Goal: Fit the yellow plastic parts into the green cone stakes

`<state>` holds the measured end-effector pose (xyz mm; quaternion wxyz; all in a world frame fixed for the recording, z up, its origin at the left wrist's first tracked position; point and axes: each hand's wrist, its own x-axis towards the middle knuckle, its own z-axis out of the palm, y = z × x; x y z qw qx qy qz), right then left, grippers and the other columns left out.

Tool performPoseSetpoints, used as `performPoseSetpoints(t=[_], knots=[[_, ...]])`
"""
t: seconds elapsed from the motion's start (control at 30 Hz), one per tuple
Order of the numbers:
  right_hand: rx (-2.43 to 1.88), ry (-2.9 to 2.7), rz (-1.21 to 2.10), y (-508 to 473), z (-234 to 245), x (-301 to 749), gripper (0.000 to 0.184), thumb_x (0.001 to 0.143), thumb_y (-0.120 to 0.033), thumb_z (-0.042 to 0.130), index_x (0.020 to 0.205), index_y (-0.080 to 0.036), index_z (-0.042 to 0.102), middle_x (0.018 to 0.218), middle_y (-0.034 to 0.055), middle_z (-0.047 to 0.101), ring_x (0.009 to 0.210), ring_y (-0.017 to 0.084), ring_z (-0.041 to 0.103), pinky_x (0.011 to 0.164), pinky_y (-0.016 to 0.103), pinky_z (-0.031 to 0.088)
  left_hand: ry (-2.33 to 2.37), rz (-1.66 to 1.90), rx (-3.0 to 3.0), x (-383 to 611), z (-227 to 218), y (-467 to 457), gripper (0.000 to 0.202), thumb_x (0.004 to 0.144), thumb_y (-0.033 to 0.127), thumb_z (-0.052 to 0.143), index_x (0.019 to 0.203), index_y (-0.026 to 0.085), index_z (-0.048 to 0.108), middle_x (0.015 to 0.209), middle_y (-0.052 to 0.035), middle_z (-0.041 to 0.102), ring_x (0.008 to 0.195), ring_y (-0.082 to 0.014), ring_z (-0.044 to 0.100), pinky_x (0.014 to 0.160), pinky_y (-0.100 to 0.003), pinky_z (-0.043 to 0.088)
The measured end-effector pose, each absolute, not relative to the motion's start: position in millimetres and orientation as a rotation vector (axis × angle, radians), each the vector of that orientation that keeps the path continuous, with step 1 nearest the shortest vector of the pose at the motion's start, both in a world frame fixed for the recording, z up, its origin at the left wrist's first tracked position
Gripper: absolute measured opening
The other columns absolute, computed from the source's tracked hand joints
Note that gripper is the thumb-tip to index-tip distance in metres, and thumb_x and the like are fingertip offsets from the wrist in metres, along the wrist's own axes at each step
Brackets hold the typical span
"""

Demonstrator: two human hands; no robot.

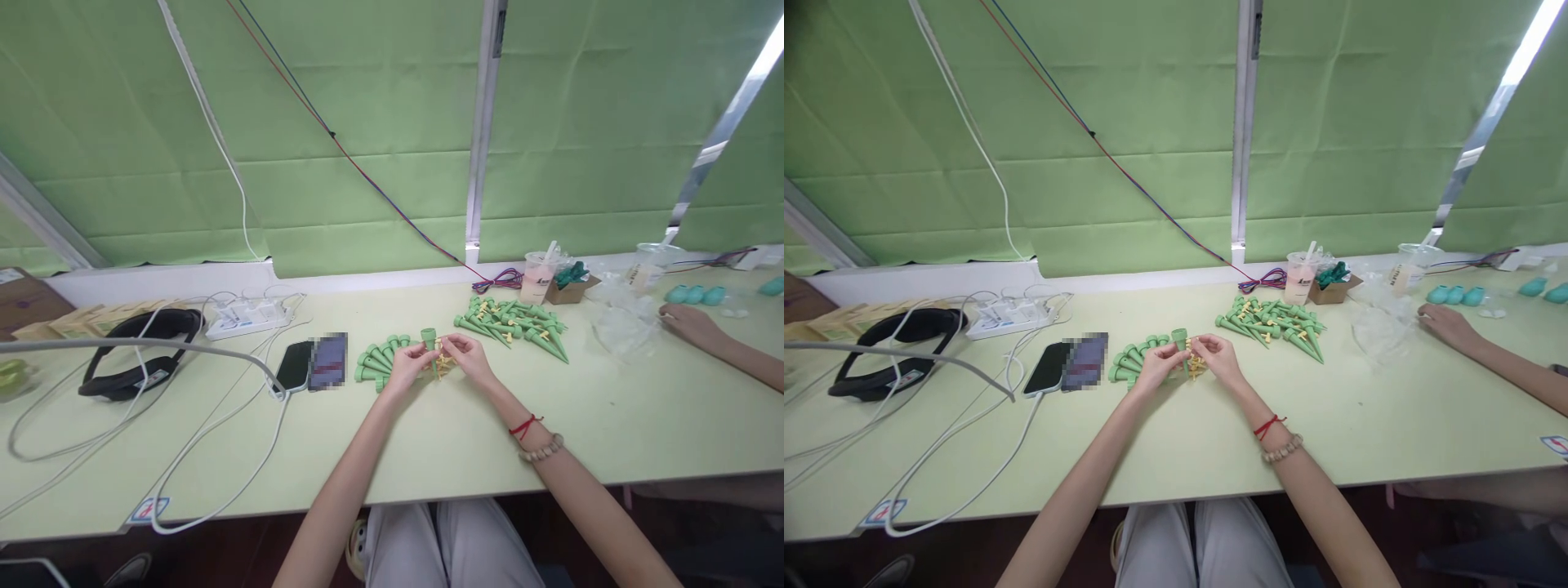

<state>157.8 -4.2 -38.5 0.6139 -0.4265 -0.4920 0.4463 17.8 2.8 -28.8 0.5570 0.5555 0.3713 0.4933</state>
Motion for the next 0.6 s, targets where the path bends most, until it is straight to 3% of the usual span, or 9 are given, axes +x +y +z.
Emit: performPoseSetpoints(t=[0.3,0.6], knots=[[-0.992,-1.162,1.021,-0.9,-44.8,162.5,0.037,0.059,-0.049,0.068,0.071,-0.014,0.064,0.068,0.0052,0.064,0.063,0.015,0.059,0.067,0.030,0.048,0.834,1.118,1.352,17.8,-26.2,2.0,0.028,0.060,0.037,0.072,0.058,0.011,0.062,0.053,0.0020,0.048,0.050,-0.0058,0.042,0.049,-0.019,0.034],[-1.014,-1.267,0.926,0.2,-48.8,164.5,0.032,0.067,-0.045,0.063,0.071,-0.013,0.061,0.068,0.0063,0.063,0.061,0.015,0.057,0.061,0.028,0.046,0.857,1.097,1.329,19.8,-27.4,0.6,0.029,0.060,0.039,0.072,0.061,0.011,0.065,0.058,-0.0002,0.054,0.056,-0.0077,0.048,0.051,-0.019,0.037]])
